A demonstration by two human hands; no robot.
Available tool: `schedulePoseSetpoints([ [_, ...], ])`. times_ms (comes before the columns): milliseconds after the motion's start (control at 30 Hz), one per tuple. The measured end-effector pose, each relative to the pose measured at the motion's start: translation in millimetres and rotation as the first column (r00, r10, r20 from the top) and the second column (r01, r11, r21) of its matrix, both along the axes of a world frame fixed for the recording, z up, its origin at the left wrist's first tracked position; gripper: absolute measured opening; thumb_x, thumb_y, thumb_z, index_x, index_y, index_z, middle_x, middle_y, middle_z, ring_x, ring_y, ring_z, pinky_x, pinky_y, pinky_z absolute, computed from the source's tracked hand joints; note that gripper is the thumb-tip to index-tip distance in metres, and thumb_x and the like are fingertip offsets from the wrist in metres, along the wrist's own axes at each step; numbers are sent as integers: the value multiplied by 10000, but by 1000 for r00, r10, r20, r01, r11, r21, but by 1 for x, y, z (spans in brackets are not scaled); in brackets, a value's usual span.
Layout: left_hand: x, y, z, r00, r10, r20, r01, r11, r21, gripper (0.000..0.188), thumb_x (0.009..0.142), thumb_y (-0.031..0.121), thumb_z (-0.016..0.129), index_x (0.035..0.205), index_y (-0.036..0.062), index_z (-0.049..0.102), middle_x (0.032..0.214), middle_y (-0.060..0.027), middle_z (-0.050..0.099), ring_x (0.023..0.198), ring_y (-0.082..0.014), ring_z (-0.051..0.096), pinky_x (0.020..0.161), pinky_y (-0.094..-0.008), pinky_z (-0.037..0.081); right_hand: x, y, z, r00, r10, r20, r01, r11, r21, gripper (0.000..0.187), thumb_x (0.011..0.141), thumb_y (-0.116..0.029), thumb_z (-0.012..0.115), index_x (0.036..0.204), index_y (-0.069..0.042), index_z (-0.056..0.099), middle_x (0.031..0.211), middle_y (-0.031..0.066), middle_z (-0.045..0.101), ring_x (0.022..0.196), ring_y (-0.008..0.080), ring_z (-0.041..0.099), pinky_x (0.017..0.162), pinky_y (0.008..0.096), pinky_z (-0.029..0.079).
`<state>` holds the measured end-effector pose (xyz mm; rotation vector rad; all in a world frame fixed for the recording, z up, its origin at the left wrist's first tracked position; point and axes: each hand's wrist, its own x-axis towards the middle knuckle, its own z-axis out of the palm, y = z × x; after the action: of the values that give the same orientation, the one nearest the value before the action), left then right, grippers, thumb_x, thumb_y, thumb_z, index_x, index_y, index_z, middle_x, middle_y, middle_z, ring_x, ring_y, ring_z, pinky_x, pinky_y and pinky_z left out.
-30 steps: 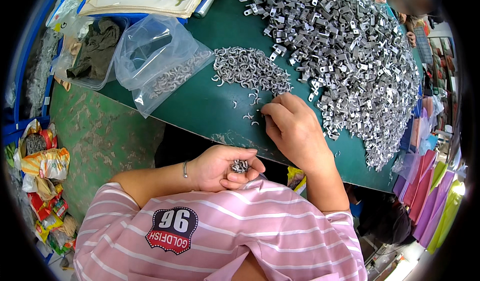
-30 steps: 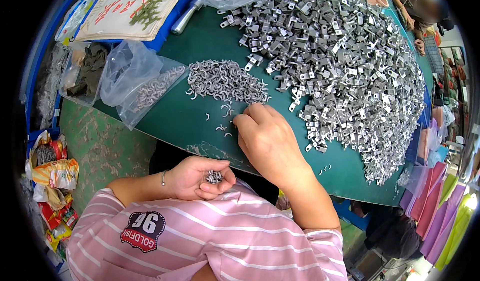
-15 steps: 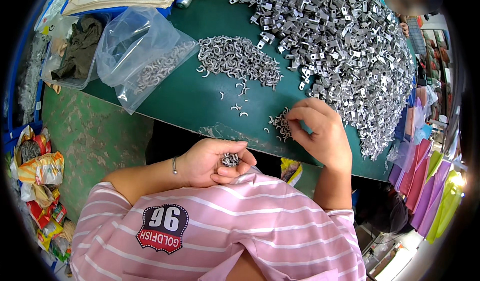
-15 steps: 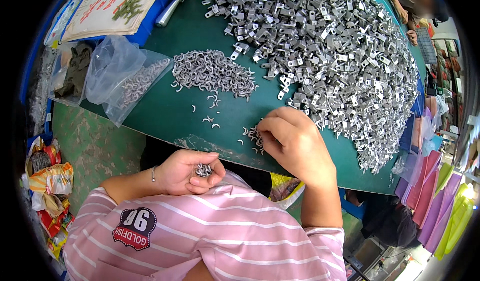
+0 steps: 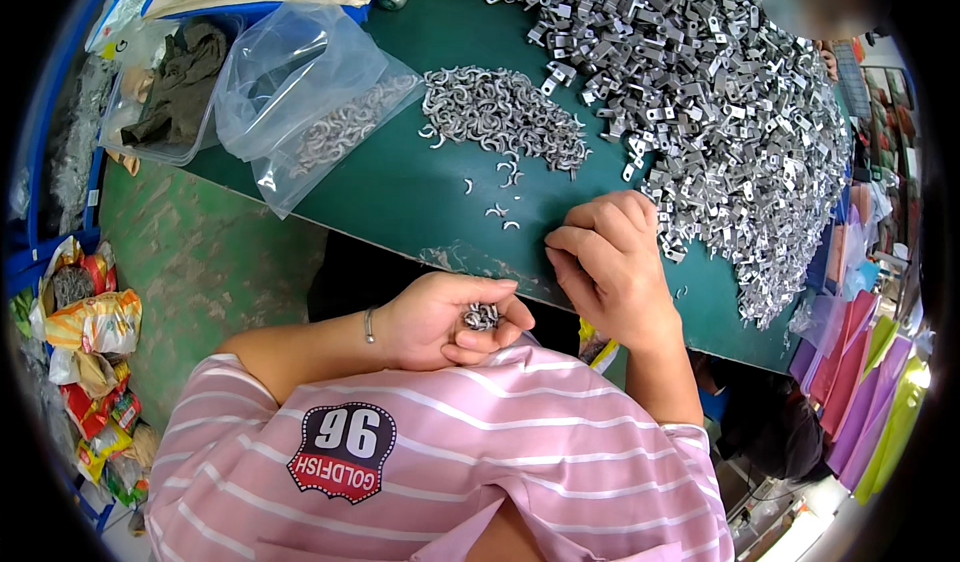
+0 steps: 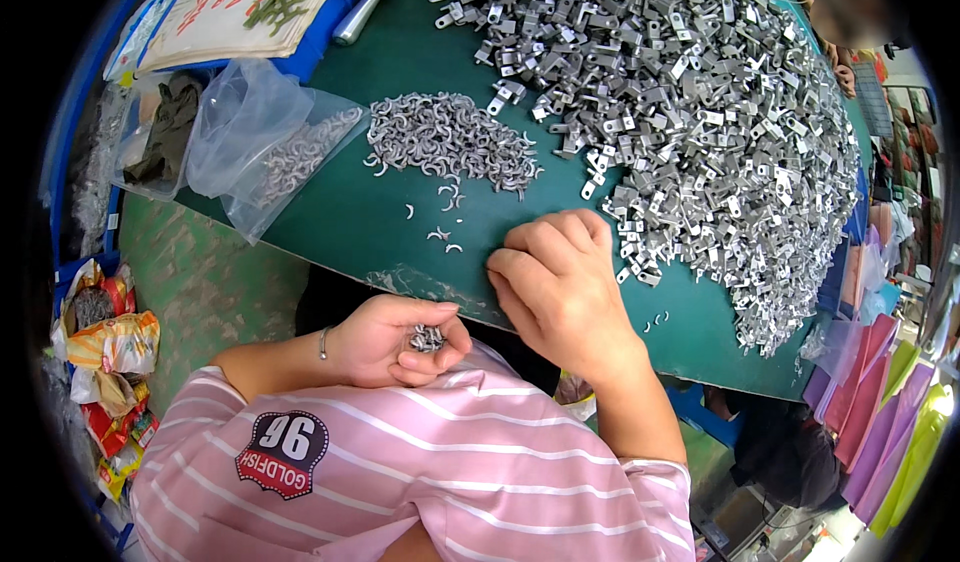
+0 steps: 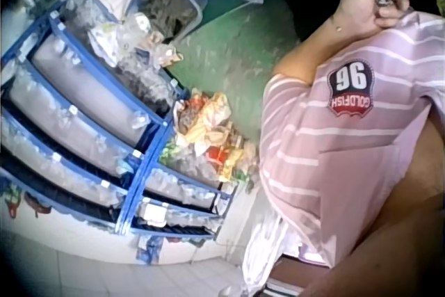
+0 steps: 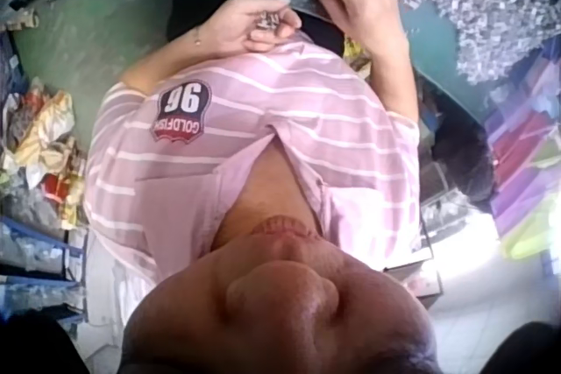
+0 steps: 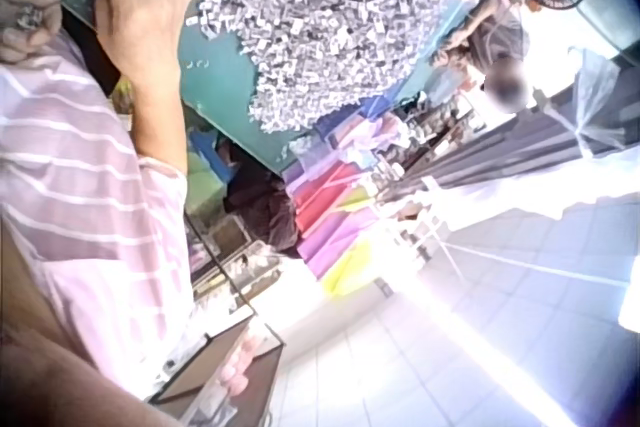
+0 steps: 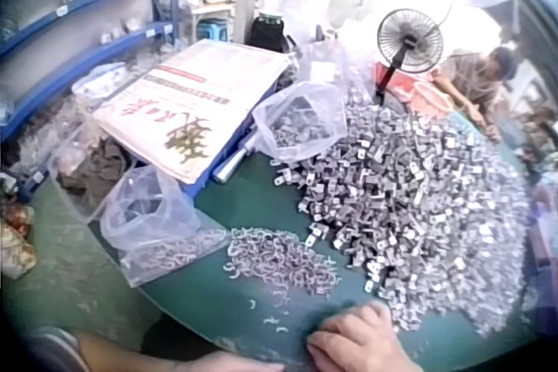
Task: The person sorts through a large pile of small silver metal parts on a table by hand, picking out specific pieces and placing them into a plastic bag.
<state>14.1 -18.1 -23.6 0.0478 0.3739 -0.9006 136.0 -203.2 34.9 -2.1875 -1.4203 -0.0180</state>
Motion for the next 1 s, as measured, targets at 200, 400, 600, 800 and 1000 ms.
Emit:
schedulePoseSetpoints([
  [200, 1, 1, 0, 999, -27, -30, 27, 1000, 4, 413, 1015, 303, 428, 1021, -62, 620, 826, -112, 559, 517, -71, 383, 415, -193, 282, -9, 29, -9, 994, -88, 57, 86, 995, 47, 206, 699, -54, 735, 876, -67, 630, 882, 49, 580, 845, 252, 555, 813, 406, 387],
  [400, -1, -1, -4, 999, -23, -22, 23, 1000, -8, 424, 1015, 315, 426, 1027, -65, 615, 826, -107, 554, 504, -74, 372, 407, -191, 281, -13, 14, -2, 962, -46, -269, 99, 978, 185, 194, 712, 11, 722, 866, -41, 616, 859, 75, 632, 752, 264, 601, 675, 361, 463],
  [600, 1, -2, -3, 999, 23, 28, -22, 999, -38, 433, 1013, 322, 424, 1015, -66, 616, 811, -103, 543, 484, -77, 354, 384, -195, 274, -16, 27, 16, 932, 223, -285, -177, 968, 180, 268, 711, 16, 724, 971, 5, 657, 923, 113, 656, 849, 282, 639, 712, 352, 499],
  [800, 3, 0, -1, 999, -22, -24, 21, 1000, -20, 430, 1008, 319, 439, 1005, -72, 619, 801, -108, 541, 495, -79, 361, 389, -193, 273, -6, 55, -5, 997, 65, -49, -62, 996, 72, 304, 688, 37, 688, 987, -4, 659, 1045, 125, 621, 965, 324, 597, 784, 375, 492],
  [1000, -1, 0, -4, 1000, -2, -7, 2, 999, -37, 416, 1001, 308, 460, 1014, -76, 619, 800, -110, 541, 520, -77, 373, 401, -191, 279, 8, 32, 4, 981, -60, -187, 87, 987, 139, 193, 731, 70, 686, 909, 4, 650, 902, 120, 612, 783, 311, 582, 677, 378, 484],
])
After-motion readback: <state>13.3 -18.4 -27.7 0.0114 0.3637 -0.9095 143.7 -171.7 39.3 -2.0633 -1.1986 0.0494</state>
